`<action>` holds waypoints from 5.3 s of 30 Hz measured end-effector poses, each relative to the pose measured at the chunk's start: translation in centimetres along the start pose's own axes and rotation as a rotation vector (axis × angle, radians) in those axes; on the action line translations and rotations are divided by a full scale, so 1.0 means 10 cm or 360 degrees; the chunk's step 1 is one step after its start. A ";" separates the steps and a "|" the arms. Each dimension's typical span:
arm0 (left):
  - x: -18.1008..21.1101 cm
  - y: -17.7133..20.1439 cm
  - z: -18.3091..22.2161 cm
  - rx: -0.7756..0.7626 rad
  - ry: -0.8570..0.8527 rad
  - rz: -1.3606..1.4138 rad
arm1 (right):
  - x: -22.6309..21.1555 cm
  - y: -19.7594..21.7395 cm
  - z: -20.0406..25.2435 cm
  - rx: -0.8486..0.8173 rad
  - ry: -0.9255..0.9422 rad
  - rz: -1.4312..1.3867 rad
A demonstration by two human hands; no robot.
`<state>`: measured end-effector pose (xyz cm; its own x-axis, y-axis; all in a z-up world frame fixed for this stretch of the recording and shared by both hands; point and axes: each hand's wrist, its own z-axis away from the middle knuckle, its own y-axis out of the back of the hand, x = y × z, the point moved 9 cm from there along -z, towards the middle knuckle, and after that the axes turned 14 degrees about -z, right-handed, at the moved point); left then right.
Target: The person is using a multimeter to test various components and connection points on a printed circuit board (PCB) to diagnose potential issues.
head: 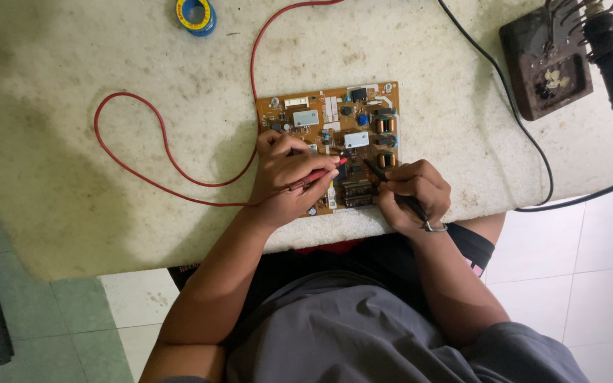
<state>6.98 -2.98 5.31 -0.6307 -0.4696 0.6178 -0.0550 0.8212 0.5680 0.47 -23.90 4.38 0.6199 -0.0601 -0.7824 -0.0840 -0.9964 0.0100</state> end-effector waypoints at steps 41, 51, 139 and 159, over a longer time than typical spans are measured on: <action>0.02 0.23 0.09 0.0355 -0.0092 0.0001 | 0.36 0.42 0.24 0.0563 -0.0094 -0.0523; 0.16 0.68 0.56 0.0479 0.0097 0.0216 | 0.17 0.36 0.23 0.0400 0.0065 -0.0213; 0.06 0.52 0.71 0.0191 0.0416 0.0122 | -0.31 -0.42 0.52 -0.0088 0.0296 -0.0254; 0.06 0.53 0.70 0.0194 0.0411 0.0080 | -0.27 -0.40 0.57 -0.0096 0.0332 -0.0315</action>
<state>0.86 3.36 4.86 -0.4178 -0.4812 0.7706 -0.1310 0.8713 0.4730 -5.30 -19.46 2.91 0.7669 0.1313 -0.6281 0.0973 -0.9913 -0.0885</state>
